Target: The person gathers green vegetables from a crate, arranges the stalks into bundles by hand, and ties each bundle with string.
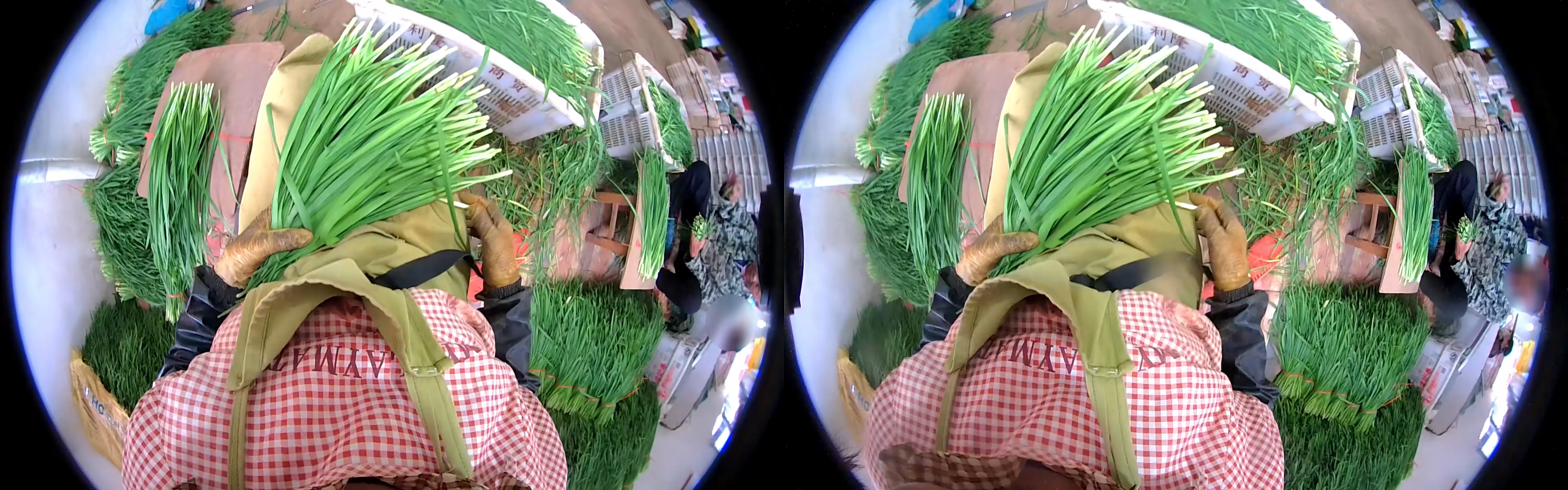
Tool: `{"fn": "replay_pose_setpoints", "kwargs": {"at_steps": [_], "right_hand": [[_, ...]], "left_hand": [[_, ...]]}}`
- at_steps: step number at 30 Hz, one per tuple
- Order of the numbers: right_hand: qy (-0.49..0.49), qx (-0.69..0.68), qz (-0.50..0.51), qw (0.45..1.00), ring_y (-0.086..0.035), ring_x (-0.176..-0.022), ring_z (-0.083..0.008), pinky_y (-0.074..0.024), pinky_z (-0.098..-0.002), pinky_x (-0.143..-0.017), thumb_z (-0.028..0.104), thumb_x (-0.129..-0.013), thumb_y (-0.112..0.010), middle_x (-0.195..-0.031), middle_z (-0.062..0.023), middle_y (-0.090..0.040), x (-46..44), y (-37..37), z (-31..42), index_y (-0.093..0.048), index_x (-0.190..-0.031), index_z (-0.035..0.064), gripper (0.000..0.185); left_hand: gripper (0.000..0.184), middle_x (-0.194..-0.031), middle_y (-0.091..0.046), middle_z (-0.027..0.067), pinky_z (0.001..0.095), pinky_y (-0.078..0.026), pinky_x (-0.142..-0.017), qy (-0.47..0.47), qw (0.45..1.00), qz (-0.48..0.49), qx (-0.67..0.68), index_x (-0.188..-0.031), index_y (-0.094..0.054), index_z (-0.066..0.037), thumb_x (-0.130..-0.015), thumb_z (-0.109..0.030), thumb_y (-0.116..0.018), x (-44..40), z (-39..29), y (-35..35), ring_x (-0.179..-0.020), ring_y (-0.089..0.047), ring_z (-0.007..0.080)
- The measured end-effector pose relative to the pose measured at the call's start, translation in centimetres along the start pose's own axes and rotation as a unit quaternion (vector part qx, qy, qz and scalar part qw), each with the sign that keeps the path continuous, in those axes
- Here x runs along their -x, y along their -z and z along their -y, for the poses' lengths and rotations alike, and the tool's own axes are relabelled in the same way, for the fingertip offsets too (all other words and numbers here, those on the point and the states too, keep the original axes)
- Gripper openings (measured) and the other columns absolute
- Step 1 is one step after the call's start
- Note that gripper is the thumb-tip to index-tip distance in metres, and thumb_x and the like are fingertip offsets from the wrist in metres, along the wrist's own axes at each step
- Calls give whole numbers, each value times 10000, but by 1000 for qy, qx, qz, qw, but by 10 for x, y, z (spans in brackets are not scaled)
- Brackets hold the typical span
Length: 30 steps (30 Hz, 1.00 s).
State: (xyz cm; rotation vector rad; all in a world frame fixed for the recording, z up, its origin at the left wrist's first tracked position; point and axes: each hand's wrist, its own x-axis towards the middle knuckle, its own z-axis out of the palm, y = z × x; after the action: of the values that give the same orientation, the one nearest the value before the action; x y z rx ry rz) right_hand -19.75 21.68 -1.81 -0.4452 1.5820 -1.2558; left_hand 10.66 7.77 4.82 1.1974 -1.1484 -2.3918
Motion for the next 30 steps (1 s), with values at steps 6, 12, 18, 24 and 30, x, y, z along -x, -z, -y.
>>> {"fn": "replay_pose_setpoints", "kwargs": {"at_steps": [6,12,18,24,30], "right_hand": [[164,164,-36,972,-550,-761,-106,-453,-236,-706,127,-864,-647,-860,-15,-621,-19,-3,-34,-667,-1000,4,184],[66,-59,-36,995,-567,-700,-139,-463,-269,-681,135,-864,-609,-771,-24,-632,-45,34,-17,-639,-956,18,152],[175,44,-160,971,-573,-723,-108,-461,-230,-612,301,-914,-571,-908,-59,-634,-70,49,16,-606,-1015,21,300],[114,141,-76,980,-523,-545,-87,-425,-228,-457,345,-912,-599,-784,-63,-609,-53,-42,97,-603,-992,5,349],[67,31,-24,997,-394,-446,-67,-294,-221,-374,290,-920,-560,-603,9,-471,-75,-46,80,-589,-867,31,266]], "left_hand": [[790,-1304,-509,94,333,-362,-1033,4,999,0,-41,-1413,-327,-22,-768,-181,-755,1,-1,3,-1175,-498,199],[734,-1274,-530,89,312,-391,-1009,23,998,5,-63,-1385,-371,-18,-788,-201,-757,1,2,7,-1145,-513,172],[799,-1303,-511,99,327,-397,-1005,-4,984,-34,-176,-1419,-294,-9,-799,-202,-760,3,5,2,-1182,-485,180],[779,-1278,-527,87,319,-388,-1008,-140,978,-41,-150,-1398,-342,-18,-781,-216,-774,-4,27,-3,-1166,-490,179],[823,-1306,-513,78,321,-393,-1005,-112,975,-35,-189,-1447,-272,-41,-794,-149,-761,0,23,6,-1191,-471,173]]}}
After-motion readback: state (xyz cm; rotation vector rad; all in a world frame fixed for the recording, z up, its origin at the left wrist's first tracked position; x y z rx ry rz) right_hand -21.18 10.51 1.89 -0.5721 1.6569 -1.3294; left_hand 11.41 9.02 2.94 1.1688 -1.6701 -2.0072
